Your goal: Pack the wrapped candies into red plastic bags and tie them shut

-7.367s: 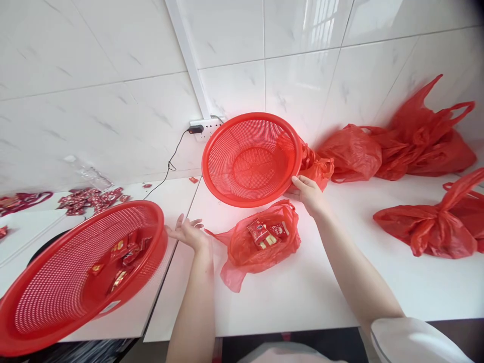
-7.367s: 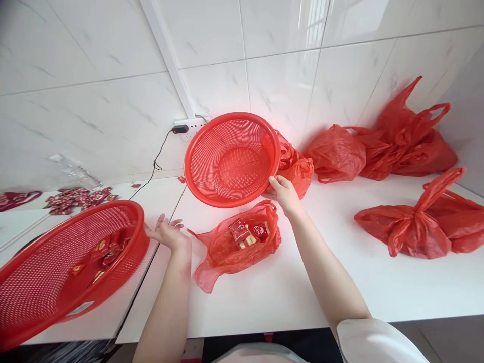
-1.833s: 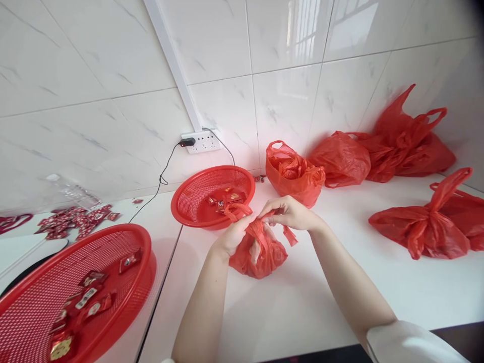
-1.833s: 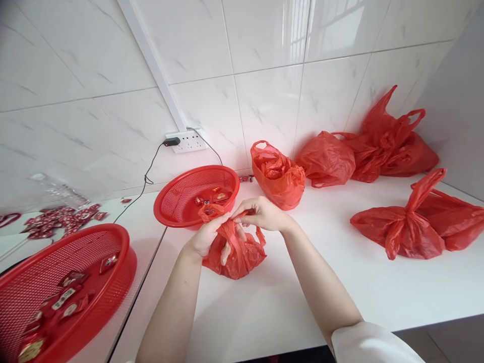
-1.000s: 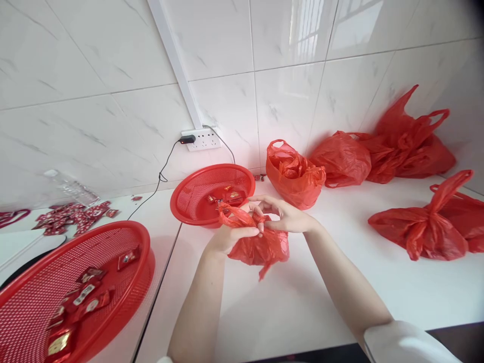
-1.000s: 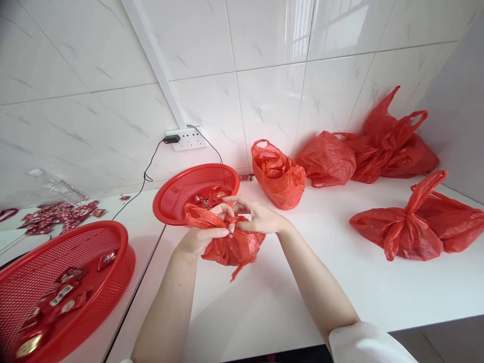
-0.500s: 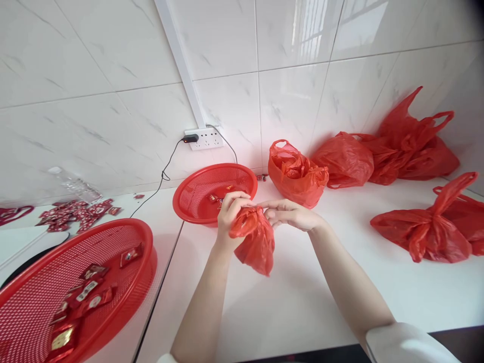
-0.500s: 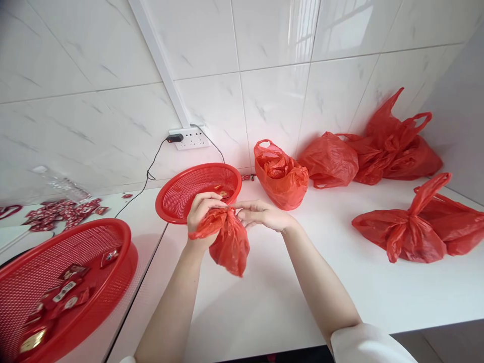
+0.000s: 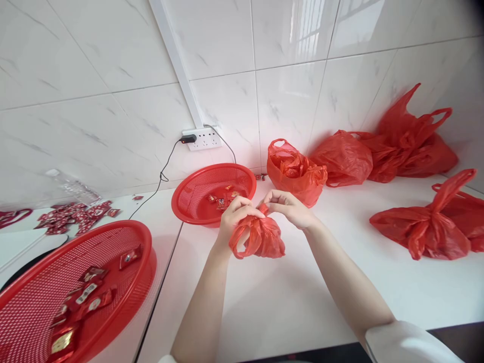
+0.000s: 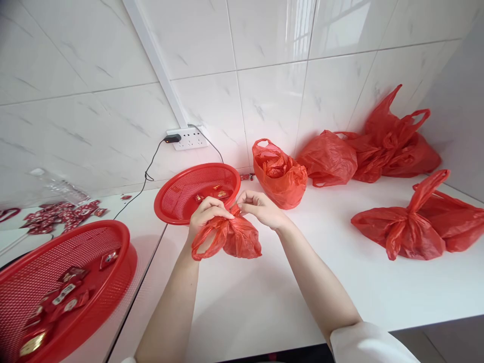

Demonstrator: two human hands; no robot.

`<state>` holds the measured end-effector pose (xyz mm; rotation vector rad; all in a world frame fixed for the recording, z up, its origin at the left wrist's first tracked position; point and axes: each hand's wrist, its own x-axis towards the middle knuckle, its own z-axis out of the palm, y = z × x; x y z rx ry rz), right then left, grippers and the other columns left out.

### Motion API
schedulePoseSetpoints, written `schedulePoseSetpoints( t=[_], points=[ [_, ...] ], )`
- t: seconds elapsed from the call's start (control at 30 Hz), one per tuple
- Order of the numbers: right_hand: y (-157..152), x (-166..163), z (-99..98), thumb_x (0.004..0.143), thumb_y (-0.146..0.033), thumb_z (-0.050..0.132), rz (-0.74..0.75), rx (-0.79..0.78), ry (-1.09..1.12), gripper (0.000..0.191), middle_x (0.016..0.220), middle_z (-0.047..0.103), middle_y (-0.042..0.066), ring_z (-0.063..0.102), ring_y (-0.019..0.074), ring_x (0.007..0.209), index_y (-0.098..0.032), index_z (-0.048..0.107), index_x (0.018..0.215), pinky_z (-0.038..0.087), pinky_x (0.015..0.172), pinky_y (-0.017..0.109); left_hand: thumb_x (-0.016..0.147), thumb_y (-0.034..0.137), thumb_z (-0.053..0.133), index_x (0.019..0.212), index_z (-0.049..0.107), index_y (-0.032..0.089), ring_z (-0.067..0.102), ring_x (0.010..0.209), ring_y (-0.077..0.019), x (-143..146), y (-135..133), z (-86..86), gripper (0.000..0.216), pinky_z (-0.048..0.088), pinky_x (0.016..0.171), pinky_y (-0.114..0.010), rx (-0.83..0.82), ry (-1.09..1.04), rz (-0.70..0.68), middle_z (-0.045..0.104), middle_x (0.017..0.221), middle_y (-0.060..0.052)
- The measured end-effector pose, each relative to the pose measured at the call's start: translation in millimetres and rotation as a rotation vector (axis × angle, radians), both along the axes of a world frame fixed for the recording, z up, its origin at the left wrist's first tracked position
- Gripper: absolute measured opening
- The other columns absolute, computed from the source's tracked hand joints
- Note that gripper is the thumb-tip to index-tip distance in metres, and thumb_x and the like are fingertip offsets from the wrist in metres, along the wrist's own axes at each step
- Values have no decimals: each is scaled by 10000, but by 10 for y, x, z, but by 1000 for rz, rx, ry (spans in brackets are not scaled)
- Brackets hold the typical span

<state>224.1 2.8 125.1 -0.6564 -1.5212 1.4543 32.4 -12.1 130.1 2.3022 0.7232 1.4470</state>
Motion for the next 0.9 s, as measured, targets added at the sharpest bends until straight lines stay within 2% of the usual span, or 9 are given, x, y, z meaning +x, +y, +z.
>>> schedulePoseSetpoints(
  t=[0.07,0.17,0.33,0.4,0.5,0.6,0.73,0.83,0.9],
  points=[
    [-6,11,12,828,-293,670,63,-14,42,139,829,657,6,610,142,810,-189,583,853,475,833,334,841,239,643,791,715,226,545,731,-130,3,3,-8,88,460,672,-276,-13,-18,33,497,825,-17],
    [1,30,9,778,-272,738,119,-31,70,234,787,642,-9,602,123,745,-190,566,915,480,764,292,820,247,672,779,731,226,538,740,-132,-7,21,-9,75,458,687,-281,-35,-54,67,490,836,-22],
    [-6,22,27,807,-363,698,-7,-120,248,249,675,553,-54,508,91,540,-219,503,862,409,518,216,824,284,675,888,771,265,585,781,-151,-73,55,9,117,486,713,-284,-284,21,-162,562,852,-36],
    [-46,29,63,830,-382,667,-53,-117,221,236,641,496,-69,434,73,475,-223,497,865,345,450,195,822,295,680,951,770,278,597,781,-152,-102,62,15,159,499,718,-283,-372,34,-251,580,856,-38],
    [-148,99,147,886,-398,588,-114,-22,4,187,563,383,-95,315,61,420,-233,504,918,263,402,183,847,340,645,966,770,261,626,845,-181,-162,52,40,190,521,759,-304,-474,73,-327,640,936,-74],
    [-254,257,247,900,-378,556,-121,112,-293,165,549,356,-93,305,68,447,-235,534,979,269,408,181,872,369,599,925,774,231,609,1059,-259,-288,21,108,228,525,840,-352,-565,188,-354,655,1163,-113],
    [-315,515,329,883,-366,529,-256,85,-645,208,617,481,-50,385,81,463,-232,584,1031,289,377,184,904,374,535,801,751,211,451,1307,-299,-497,-20,229,291,400,1057,-423,-551,254,-274,588,1338,-76],
    [-294,628,316,872,-325,489,-364,-13,-917,247,773,619,13,479,103,498,-245,635,1055,317,375,203,916,397,497,699,692,200,442,1320,-285,-507,-16,246,352,338,1109,-421,-592,297,-193,584,1347,-55],
    [-263,651,280,860,-258,468,-408,7,-1070,264,871,666,34,556,129,592,-249,669,1032,381,453,223,906,426,495,706,679,204,495,1275,-276,-424,10,194,351,346,1105,-413,-670,339,-170,611,1309,-48]
  ],
)
